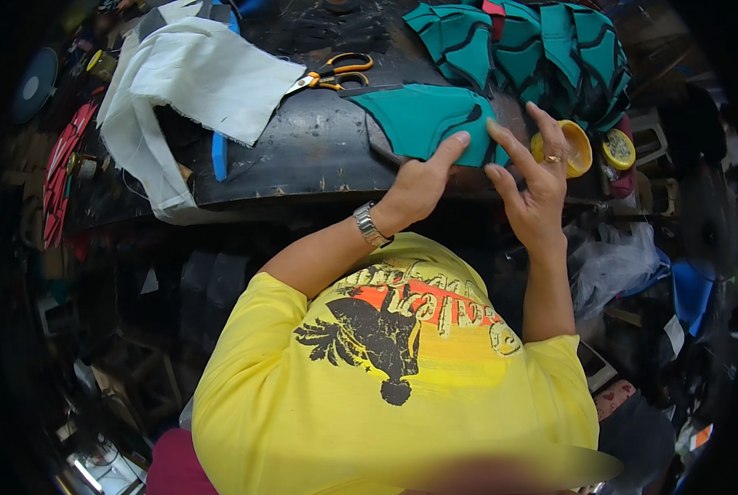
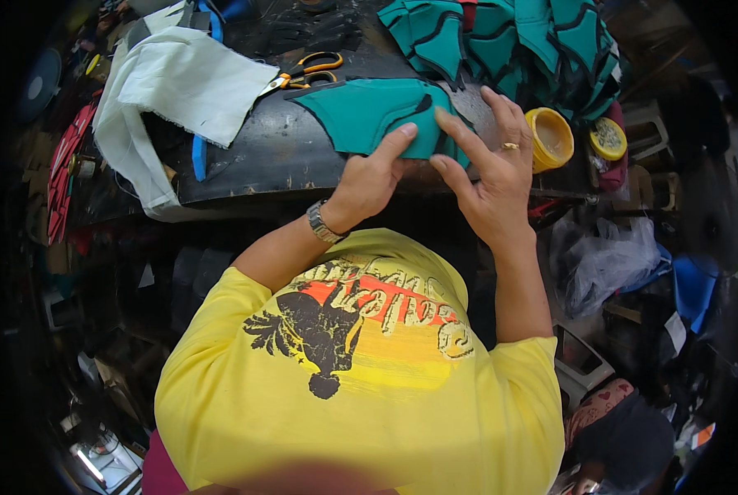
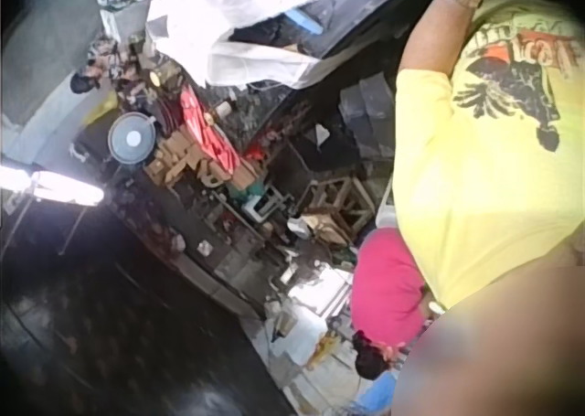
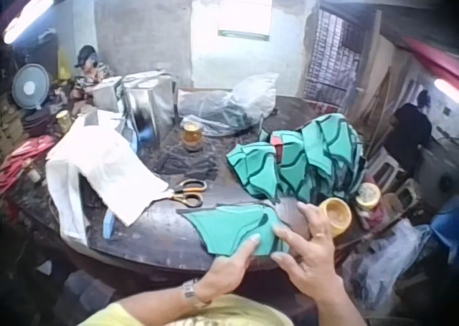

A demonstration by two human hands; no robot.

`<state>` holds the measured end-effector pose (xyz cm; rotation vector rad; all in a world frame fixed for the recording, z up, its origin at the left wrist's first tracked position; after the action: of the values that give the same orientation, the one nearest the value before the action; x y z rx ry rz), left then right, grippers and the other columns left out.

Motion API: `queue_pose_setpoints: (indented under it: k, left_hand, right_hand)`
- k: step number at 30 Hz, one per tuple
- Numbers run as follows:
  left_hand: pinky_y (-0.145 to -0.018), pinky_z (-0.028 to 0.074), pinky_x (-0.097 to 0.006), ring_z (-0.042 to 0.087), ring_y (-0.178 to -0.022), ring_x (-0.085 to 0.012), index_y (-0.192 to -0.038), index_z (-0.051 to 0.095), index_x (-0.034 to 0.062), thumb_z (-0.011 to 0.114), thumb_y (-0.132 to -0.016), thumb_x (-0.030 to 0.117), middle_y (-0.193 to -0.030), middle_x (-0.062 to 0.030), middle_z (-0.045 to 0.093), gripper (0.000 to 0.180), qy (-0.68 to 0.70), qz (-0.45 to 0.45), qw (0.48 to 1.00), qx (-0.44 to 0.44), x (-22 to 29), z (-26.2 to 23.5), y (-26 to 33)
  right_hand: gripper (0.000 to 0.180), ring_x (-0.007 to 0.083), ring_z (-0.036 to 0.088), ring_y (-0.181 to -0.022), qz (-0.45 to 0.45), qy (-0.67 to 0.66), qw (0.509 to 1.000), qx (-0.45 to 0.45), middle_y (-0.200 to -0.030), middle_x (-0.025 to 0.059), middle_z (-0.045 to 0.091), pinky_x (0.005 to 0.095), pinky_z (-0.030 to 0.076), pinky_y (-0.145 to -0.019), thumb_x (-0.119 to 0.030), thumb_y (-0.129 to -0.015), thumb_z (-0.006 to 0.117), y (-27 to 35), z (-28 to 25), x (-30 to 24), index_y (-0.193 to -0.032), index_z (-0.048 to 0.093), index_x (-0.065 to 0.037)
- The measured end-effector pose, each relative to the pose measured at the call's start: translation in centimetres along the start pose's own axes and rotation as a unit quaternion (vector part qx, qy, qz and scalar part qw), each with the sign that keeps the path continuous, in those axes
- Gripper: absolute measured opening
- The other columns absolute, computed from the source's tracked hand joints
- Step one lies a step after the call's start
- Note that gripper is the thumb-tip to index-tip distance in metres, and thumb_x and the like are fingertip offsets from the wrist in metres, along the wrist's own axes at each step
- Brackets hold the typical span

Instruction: The person repeatedly picks up green fabric pieces with black trim, aligns their edges, and places them on a workbench. They handle the pieces one at a time, occasionally flipping them over, and briefly open a yellow container before continuing the assembly.

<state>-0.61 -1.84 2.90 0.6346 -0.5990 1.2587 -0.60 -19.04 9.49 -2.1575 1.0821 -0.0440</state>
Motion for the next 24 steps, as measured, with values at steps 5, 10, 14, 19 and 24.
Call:
queue_pose_setpoints:
  k: [5, 10, 14, 19, 24]
  left_hand:
    - [-0.098, 0.053, -0.036, 0.064, -0.115, -0.0203, -0.131, 0.056, 0.0013, 0.057, -0.101, 0.011, -0.127, -0.0104, 0.063, 0.031, 0.033, 0.018, 0.999, 0.01, 0.2, 0.1, 0.2]
    - [-0.095, 0.051, -0.033, 0.063, -0.109, -0.0173, -0.127, 0.058, 0.0026, 0.057, -0.102, 0.016, -0.123, -0.0077, 0.064, 0.029, 0.005, 0.012, 0.999, 0.044, 0.4, 0.1, 0.1]
    - [-0.075, 0.048, -0.023, 0.06, -0.088, -0.0056, -0.116, 0.065, 0.0067, 0.059, -0.102, 0.025, -0.106, 0.0016, 0.066, 0.024, 0.028, 0.014, 0.999, 0.034, 0.4, 0.2, -0.1]
    - [-0.089, 0.052, -0.031, 0.066, -0.099, -0.015, -0.121, 0.062, 0.0046, 0.057, -0.103, 0.022, -0.112, -0.0042, 0.068, 0.026, 0.076, 0.024, 0.996, 0.038, 0.3, -0.3, -0.2]
    - [-0.099, 0.051, -0.039, 0.065, -0.114, -0.0194, -0.129, 0.058, 0.0045, 0.053, -0.104, 0.019, -0.124, -0.0087, 0.068, 0.03, 0.093, 0.013, 0.996, 0.001, 0.8, -1.5, -0.8]
  right_hand:
    - [0.048, 0.0365, 0.043, -0.133, 0.005, 0.001, 1.0, 0.019, -0.146, 0.0141, 0.048, 0.0473, 0.033, -0.111, -0.039, -0.085, 0.076, 0.1, 0.9, 0.8, -0.129, 0.07, -0.024]
    - [0.048, 0.0343, 0.044, -0.132, -0.023, 0.025, 0.999, -0.006, -0.144, 0.0105, 0.05, 0.0463, 0.035, -0.11, -0.043, -0.083, 0.075, 0.2, 1.4, 1.5, -0.129, 0.07, -0.028]
    - [0.048, 0.0332, 0.043, -0.134, -0.078, 0.102, 0.992, -0.007, -0.144, 0.0068, 0.051, 0.0473, 0.034, -0.11, -0.046, -0.081, 0.075, 0.6, 1.6, 1.3, -0.127, 0.07, -0.033]
    - [0.039, 0.0352, 0.039, -0.14, -0.091, -0.019, 0.995, -0.038, -0.144, 0.0105, 0.052, 0.0461, 0.028, -0.116, -0.045, -0.082, 0.074, 1.8, 1.2, 0.9, -0.115, 0.078, -0.025]
    - [0.047, 0.0306, 0.036, -0.141, 0.042, -0.388, 0.92, 0.033, -0.137, 0.0148, 0.056, 0.0474, 0.025, -0.116, -0.051, -0.098, 0.053, 1.4, 1.5, 2.1, -0.102, 0.08, -0.013]
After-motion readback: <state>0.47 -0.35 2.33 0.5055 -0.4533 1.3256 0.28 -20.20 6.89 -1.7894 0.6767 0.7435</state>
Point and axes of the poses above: each hand's wrist, its own y-axis away from the middle knuckle, its own z-axis out of the palm, x = y × z, the point moved 1 cm from there along -y, towards the middle knuckle
